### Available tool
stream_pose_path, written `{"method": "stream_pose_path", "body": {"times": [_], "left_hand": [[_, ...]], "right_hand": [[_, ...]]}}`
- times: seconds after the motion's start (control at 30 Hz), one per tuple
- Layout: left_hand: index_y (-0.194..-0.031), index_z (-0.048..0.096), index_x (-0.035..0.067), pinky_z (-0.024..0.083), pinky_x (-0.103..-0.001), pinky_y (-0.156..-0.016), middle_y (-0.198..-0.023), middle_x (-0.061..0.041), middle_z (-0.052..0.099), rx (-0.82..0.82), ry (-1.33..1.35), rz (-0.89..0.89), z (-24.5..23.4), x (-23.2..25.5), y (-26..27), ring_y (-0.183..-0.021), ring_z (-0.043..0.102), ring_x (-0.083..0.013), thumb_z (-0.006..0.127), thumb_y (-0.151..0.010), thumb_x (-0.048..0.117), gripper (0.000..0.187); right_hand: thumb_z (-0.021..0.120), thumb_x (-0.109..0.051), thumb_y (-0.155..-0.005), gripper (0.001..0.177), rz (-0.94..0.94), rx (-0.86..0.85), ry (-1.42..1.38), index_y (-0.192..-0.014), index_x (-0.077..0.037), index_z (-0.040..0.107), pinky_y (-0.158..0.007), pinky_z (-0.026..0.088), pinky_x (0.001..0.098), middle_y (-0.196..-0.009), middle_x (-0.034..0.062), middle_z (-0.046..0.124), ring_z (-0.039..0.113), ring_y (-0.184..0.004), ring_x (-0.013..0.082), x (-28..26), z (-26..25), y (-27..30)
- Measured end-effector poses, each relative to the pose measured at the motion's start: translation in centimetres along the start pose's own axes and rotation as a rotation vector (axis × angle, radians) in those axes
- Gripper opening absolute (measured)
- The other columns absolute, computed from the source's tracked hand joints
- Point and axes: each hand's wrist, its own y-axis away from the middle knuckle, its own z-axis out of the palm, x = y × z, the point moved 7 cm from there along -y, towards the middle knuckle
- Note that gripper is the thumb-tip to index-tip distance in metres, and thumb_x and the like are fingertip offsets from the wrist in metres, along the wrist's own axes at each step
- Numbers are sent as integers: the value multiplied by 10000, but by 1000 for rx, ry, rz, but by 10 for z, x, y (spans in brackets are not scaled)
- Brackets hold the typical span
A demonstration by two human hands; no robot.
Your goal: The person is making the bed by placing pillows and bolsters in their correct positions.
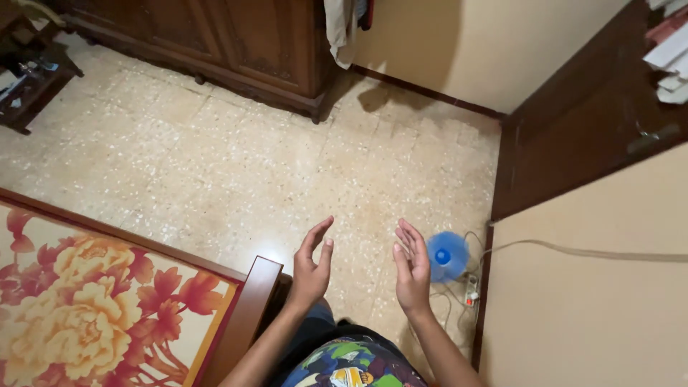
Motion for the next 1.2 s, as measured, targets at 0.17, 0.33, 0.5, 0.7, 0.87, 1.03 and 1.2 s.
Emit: {"method": "stream_pose_path", "body": {"times": [0.17,0.33,0.5,0.7,0.87,1.03,1.2], "left_hand": [[-1411,575,17,423,-382,-1161,-1446,-150,633,62,14,12,11,-22,-68,-1382,573,-253,549,-1010,91,408],[-1405,582,7,428,-381,-1157,-1440,-152,640,133,-18,40,14,-22,-141,-1378,581,-255,554,-1015,85,399],[-1400,572,2,424,-380,-1158,-1445,-153,632,181,-18,25,9,-20,-206,-1386,567,-253,548,-1012,74,395],[-1411,569,16,424,-379,-1158,-1439,-151,634,277,-81,34,6,-13,-259,-1374,576,-251,539,-1009,66,406],[-1407,573,17,424,-382,-1163,-1438,-152,639,423,-94,26,14,-18,-287,-1374,582,-255,541,-1014,68,397],[-1406,574,12,426,-382,-1162,-1440,-153,636,603,-113,11,17,-17,-307,-1370,583,-254,547,-1012,74,400],[-1410,565,-13,402,-387,-1184,-1457,-171,619,758,-85,55,16,-12,-315,-1394,562,-262,547,-1012,64,405]], "right_hand": [[544,-93,-1004,474,4,-25,-18,-1465,-18,466,-1170,387,391,-1541,152,517,506,-1420,277,23,5,-78],[535,-89,-1012,467,-9,-75,-39,-1468,-16,468,-1176,386,385,-1536,156,521,508,-1419,276,33,20,-165],[537,-74,-1004,472,9,-121,-88,-1464,-2,461,-1171,396,382,-1535,159,517,516,-1412,276,54,34,-233],[516,-77,-1020,457,42,-210,-181,-1467,4,465,-1153,417,378,-1538,168,507,508,-1405,266,52,55,-303],[523,-88,-1026,453,47,-351,-185,-1466,3,463,-1157,416,374,-1538,171,504,508,-1407,272,59,73,-365],[523,-115,-1024,466,63,-522,-231,-1470,-1,457,-1152,422,382,-1551,170,493,502,-1412,278,63,96,-418],[525,-143,-1031,461,62,-674,-212,-1466,-1,469,-1131,439,397,-1535,179,514,525,-1397,282,53,128,-451]]}}
